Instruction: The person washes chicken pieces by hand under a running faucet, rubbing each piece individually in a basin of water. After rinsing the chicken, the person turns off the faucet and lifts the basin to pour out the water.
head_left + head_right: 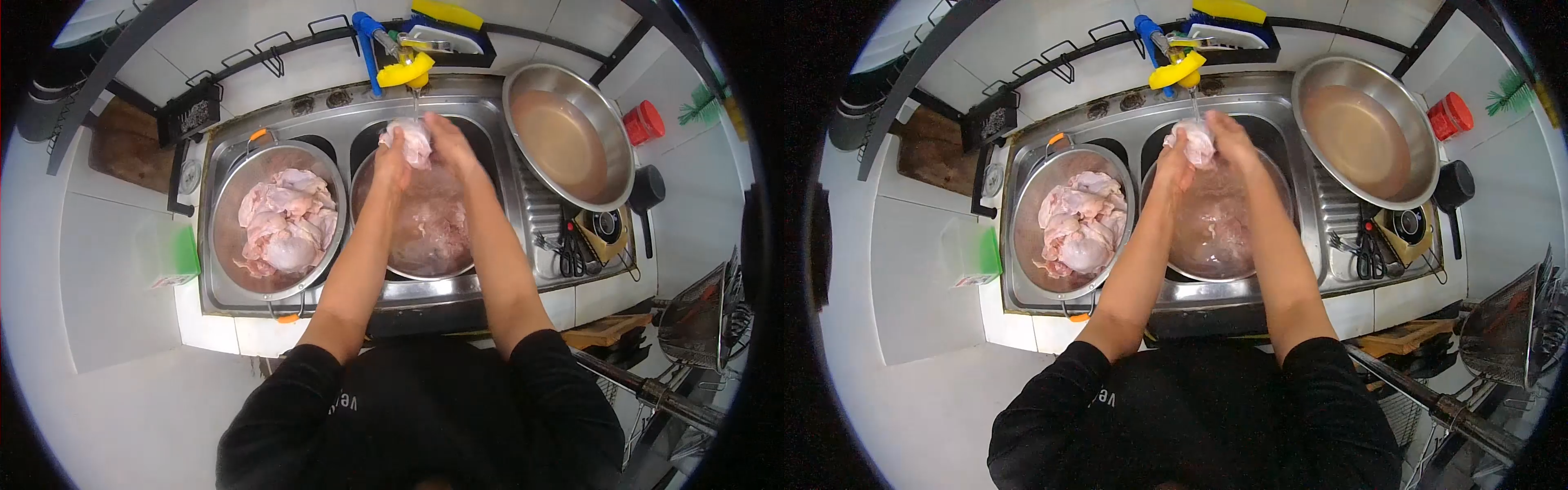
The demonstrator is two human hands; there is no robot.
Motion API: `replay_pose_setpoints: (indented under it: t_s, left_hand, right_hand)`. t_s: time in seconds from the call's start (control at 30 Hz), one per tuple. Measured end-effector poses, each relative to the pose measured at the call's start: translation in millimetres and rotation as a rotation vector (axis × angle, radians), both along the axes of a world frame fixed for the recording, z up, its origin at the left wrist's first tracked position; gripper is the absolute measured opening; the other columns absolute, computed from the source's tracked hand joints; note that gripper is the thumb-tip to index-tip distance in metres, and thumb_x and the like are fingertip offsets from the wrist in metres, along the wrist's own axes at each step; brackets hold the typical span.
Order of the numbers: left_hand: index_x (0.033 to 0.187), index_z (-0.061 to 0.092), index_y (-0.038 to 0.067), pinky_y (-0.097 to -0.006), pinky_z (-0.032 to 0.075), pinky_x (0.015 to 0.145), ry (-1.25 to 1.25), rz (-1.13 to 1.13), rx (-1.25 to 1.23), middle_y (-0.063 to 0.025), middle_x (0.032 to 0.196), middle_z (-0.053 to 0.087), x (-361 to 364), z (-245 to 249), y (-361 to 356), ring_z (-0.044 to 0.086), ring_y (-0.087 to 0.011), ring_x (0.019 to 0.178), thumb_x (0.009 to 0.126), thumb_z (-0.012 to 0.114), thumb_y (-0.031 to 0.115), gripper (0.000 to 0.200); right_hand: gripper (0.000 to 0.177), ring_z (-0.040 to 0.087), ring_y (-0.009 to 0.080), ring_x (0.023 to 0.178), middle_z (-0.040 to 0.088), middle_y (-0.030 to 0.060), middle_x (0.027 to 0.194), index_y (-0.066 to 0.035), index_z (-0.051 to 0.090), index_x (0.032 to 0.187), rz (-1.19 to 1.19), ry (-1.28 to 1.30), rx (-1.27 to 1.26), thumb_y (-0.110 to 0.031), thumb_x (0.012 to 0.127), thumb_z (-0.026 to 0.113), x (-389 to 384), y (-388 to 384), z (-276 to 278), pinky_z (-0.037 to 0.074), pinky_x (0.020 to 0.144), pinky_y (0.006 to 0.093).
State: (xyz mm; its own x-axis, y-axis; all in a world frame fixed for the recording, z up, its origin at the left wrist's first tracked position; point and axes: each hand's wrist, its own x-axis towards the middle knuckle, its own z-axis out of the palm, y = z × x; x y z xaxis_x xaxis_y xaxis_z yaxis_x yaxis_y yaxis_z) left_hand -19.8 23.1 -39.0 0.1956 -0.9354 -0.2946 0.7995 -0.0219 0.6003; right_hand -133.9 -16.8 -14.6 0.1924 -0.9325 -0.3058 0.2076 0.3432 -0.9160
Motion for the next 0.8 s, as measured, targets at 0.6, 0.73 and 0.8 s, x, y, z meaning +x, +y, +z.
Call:
replay_pose_setpoints:
  t_s: [0.6, 0.73, 0.8]
  left_hand:
    - [0.121, 0.043, 0.006, -0.0390, 0.047, 0.090, 0.034, -0.014, -0.140, -0.0108, 0.114, 0.055, -14, -2, 9, 0.056, -0.0246, 0.103, 0.090, 0.048, 0.007, 0.031]
    - [0.122, 0.042, 0.006, -0.0394, 0.047, 0.089, 0.053, -0.062, -0.140, -0.0110, 0.114, 0.054, -11, 5, 18, 0.055, -0.0240, 0.104, 0.091, 0.047, 0.008, 0.031]
    - [0.122, 0.041, 0.006, -0.0399, 0.047, 0.089, 0.031, -0.081, -0.165, -0.0107, 0.116, 0.053, -11, 6, 19, 0.055, -0.0242, 0.104, 0.092, 0.047, 0.011, 0.032]
  right_hand:
    - [0.018, 0.055, 0.0093, 0.072, 0.063, 0.0039, 0.079, -0.001, 0.062, 0.086, -0.294, 0.300, -0.566, -0.016, 0.080, 0.068, 17, 15, -42, 0.045, 0.064, 0.0229]
    - [0.013, 0.053, 0.0085, 0.062, 0.061, 0.0027, 0.068, 0.002, 0.062, 0.079, -0.341, 0.177, -0.265, -0.010, 0.080, 0.067, 5, -2, -49, 0.043, 0.056, 0.0230]
    - [0.013, 0.052, 0.0078, 0.060, 0.062, 0.0033, 0.069, 0.002, 0.061, 0.078, -0.320, 0.216, -0.301, -0.010, 0.082, 0.064, -1, -7, -50, 0.041, 0.054, 0.0226]
